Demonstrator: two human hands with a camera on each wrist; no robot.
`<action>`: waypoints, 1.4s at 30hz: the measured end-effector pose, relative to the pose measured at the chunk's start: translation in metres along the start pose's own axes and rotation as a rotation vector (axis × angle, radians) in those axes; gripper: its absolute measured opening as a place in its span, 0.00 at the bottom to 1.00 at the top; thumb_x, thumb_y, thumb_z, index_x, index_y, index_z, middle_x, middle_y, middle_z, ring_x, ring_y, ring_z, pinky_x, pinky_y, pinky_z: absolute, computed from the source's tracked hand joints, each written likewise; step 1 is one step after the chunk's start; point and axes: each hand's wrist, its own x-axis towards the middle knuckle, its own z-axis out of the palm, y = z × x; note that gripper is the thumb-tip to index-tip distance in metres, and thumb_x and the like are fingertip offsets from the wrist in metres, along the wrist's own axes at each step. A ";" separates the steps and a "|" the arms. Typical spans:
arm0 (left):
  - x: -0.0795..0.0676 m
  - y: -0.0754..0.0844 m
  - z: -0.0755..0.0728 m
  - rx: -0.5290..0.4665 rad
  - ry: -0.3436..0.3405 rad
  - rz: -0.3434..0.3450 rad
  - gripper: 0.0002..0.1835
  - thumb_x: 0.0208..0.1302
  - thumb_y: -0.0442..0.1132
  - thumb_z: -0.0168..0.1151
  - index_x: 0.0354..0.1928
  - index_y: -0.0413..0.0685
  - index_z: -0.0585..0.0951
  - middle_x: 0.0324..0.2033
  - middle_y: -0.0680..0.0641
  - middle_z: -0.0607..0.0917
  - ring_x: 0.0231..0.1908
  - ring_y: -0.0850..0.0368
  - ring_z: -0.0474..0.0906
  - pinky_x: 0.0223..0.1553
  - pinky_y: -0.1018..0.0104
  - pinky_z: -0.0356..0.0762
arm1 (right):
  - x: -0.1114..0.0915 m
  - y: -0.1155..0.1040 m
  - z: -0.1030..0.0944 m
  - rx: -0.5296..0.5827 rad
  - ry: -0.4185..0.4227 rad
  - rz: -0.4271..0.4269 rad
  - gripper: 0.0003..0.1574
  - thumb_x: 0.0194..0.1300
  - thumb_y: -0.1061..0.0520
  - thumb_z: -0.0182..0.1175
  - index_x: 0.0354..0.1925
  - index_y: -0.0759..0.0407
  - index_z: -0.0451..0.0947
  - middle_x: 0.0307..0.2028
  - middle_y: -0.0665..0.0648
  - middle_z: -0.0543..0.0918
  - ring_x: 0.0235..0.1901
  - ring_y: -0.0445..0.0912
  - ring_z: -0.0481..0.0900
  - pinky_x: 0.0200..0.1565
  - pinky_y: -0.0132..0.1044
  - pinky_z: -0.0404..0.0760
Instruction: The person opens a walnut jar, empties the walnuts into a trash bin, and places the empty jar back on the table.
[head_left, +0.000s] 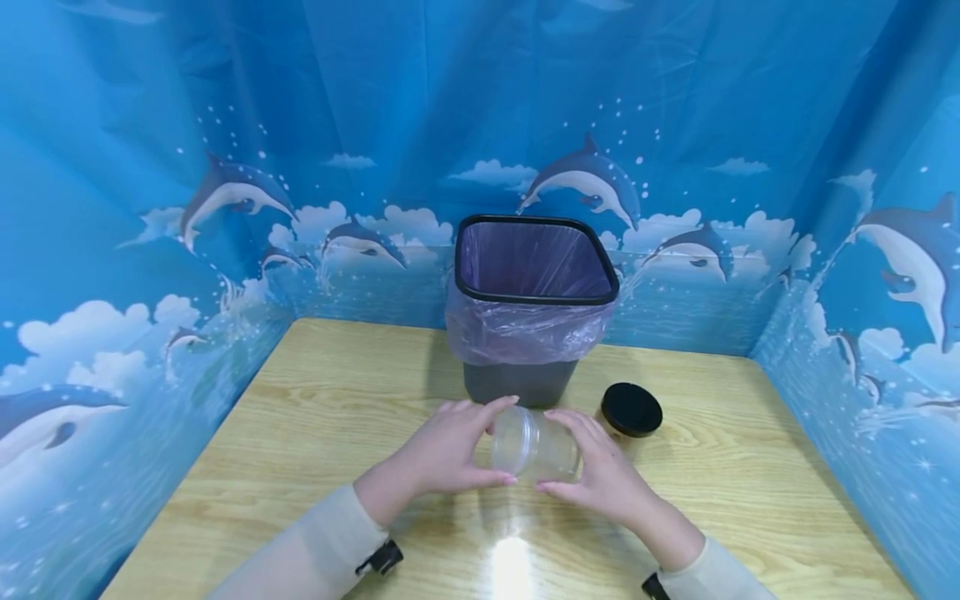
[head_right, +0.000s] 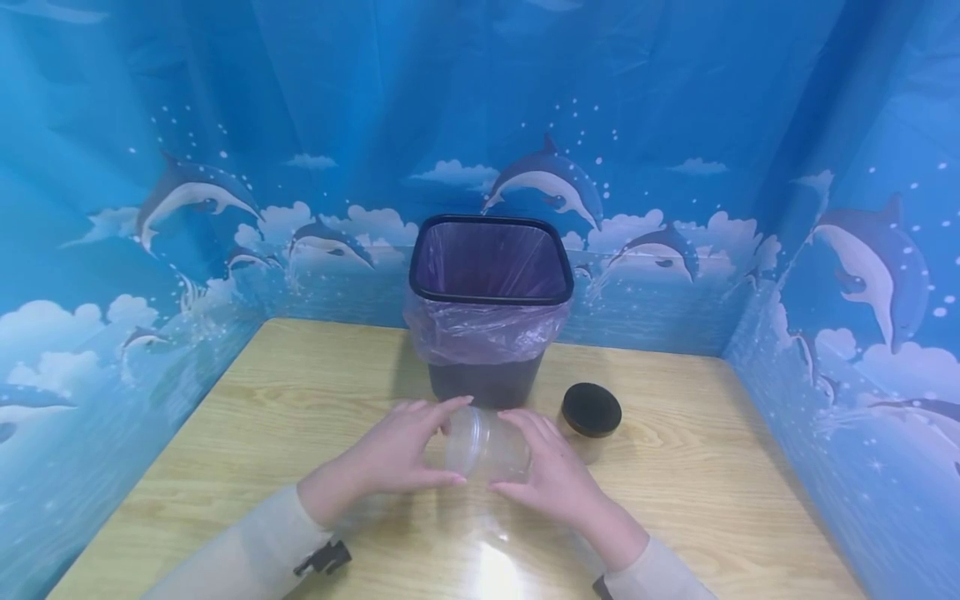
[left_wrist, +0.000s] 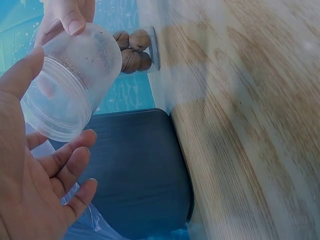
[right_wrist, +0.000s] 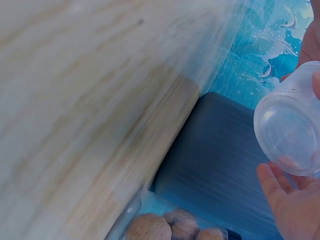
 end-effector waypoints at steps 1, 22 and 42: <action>0.000 0.000 0.000 0.002 0.001 0.007 0.54 0.42 0.80 0.48 0.71 0.67 0.47 0.40 0.60 0.78 0.43 0.61 0.73 0.51 0.54 0.67 | 0.000 0.000 0.000 0.000 0.000 0.000 0.56 0.42 0.31 0.68 0.65 0.45 0.58 0.60 0.49 0.67 0.58 0.47 0.66 0.54 0.52 0.70; -0.001 -0.002 -0.004 0.061 0.004 0.134 0.55 0.45 0.63 0.67 0.71 0.71 0.43 0.51 0.53 0.74 0.50 0.58 0.70 0.52 0.56 0.66 | 0.000 0.000 0.000 0.002 0.001 -0.001 0.57 0.41 0.32 0.69 0.65 0.49 0.59 0.60 0.50 0.67 0.59 0.48 0.65 0.55 0.52 0.69; 0.002 0.004 -0.002 0.027 0.001 -0.034 0.56 0.41 0.83 0.42 0.70 0.59 0.53 0.38 0.60 0.78 0.40 0.61 0.74 0.49 0.57 0.67 | 0.001 0.001 -0.001 -0.008 -0.012 -0.001 0.56 0.42 0.31 0.68 0.65 0.46 0.58 0.60 0.50 0.67 0.58 0.48 0.66 0.54 0.52 0.70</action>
